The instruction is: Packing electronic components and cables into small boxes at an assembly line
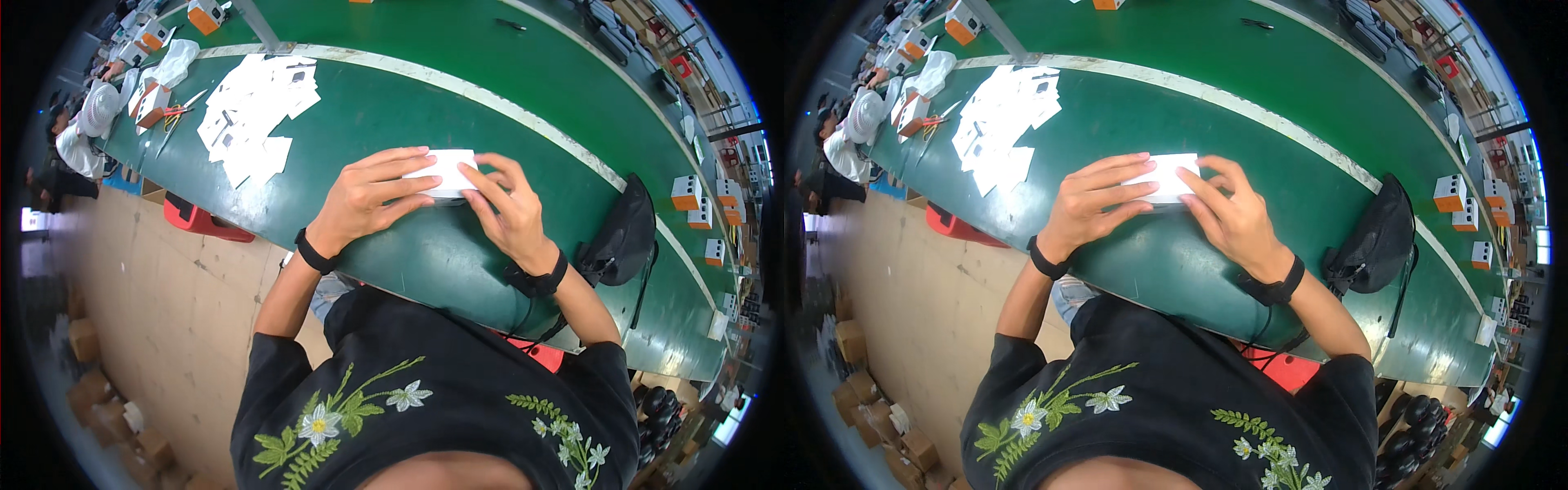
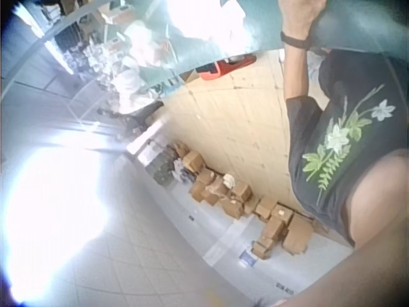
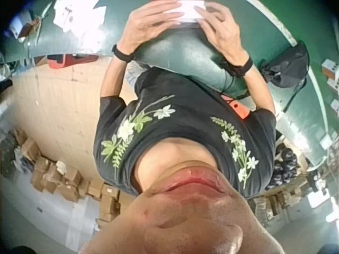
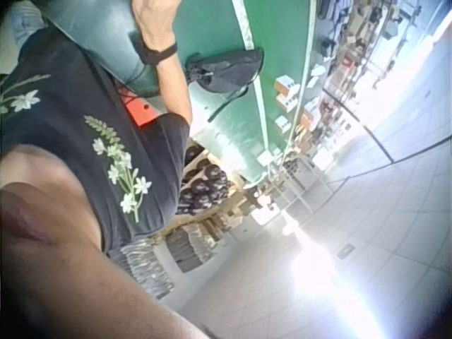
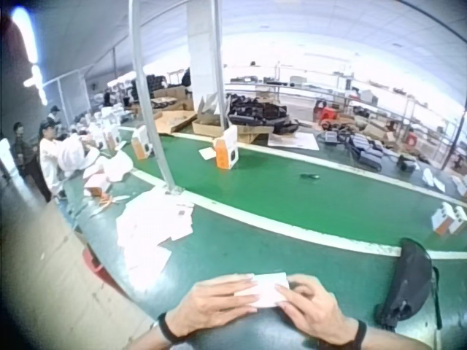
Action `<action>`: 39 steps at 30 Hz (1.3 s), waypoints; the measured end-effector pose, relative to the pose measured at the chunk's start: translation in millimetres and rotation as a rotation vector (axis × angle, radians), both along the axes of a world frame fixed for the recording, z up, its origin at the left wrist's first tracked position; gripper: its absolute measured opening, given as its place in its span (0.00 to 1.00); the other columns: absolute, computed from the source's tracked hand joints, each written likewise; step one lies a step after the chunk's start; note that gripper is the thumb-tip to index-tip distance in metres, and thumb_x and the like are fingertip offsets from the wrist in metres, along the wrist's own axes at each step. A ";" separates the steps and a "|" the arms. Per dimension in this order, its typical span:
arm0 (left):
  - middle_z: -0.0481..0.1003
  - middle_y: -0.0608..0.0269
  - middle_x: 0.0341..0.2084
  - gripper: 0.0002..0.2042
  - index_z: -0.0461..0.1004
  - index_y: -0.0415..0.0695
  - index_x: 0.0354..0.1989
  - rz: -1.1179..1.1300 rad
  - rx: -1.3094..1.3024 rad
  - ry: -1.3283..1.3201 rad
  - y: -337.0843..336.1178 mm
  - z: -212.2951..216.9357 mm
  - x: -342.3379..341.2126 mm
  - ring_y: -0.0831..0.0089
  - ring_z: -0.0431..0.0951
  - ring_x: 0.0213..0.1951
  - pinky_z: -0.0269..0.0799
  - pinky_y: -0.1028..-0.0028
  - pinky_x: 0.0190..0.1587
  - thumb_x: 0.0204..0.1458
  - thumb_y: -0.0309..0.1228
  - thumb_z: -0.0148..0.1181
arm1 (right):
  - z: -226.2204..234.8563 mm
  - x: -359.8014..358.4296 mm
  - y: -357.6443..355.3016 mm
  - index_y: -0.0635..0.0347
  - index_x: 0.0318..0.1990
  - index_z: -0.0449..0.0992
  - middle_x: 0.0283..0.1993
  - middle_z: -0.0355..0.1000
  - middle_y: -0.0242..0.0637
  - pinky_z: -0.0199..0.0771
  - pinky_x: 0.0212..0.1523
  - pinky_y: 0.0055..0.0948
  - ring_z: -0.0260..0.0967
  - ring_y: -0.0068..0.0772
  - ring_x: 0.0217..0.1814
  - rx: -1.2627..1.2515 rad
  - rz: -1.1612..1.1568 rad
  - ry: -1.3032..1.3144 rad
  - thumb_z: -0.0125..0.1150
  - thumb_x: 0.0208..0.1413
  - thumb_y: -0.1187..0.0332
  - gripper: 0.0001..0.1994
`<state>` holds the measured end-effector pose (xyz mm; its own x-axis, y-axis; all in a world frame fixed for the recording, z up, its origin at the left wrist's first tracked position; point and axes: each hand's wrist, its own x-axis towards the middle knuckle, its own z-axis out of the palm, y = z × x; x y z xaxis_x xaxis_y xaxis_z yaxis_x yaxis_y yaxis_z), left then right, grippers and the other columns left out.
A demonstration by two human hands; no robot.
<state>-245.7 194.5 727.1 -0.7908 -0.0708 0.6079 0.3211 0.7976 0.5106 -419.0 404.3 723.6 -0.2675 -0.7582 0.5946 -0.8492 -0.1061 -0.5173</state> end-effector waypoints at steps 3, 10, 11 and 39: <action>0.85 0.56 0.57 0.18 0.89 0.45 0.51 0.014 -0.010 -0.006 0.4 1.3 -2.4 0.54 0.82 0.64 0.81 0.59 0.63 0.48 0.25 0.79 | -2.0 -5.0 -2.8 0.56 0.57 0.87 0.53 0.78 0.42 0.85 0.36 0.31 0.81 0.30 0.38 -0.007 -0.024 0.103 0.78 0.57 0.73 0.19; 0.83 0.59 0.60 0.19 0.87 0.44 0.54 -0.004 -0.169 -0.085 -0.7 12.4 10.3 0.54 0.80 0.66 0.80 0.58 0.65 0.51 0.25 0.76 | 4.1 -5.9 0.0 0.57 0.55 0.87 0.56 0.78 0.43 0.88 0.40 0.31 0.82 0.36 0.48 0.071 0.019 0.223 0.81 0.53 0.72 0.20; 0.83 0.59 0.60 0.19 0.87 0.44 0.54 0.011 -0.165 -0.093 1.4 10.7 13.5 0.54 0.80 0.66 0.80 0.58 0.65 0.51 0.25 0.76 | 5.7 -6.0 -1.2 0.56 0.56 0.86 0.59 0.77 0.46 0.88 0.44 0.36 0.80 0.43 0.55 0.077 0.055 0.206 0.82 0.51 0.72 0.22; 0.79 0.34 0.57 0.20 0.79 0.41 0.62 1.194 0.581 -0.415 59.8 -235.8 203.6 0.39 0.80 0.59 0.76 0.52 0.59 0.60 0.26 0.64 | -13.8 -5.7 -12.2 0.40 0.63 0.85 0.70 0.72 0.54 0.87 0.54 0.45 0.77 0.57 0.64 0.177 0.032 0.184 0.81 0.52 0.66 0.28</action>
<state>-42.1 254.3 491.3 -0.1871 -0.9823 -0.0027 -0.6513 0.1220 0.7489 -424.7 392.1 709.8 -0.1415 -0.8610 0.4885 -0.9285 -0.0557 -0.3671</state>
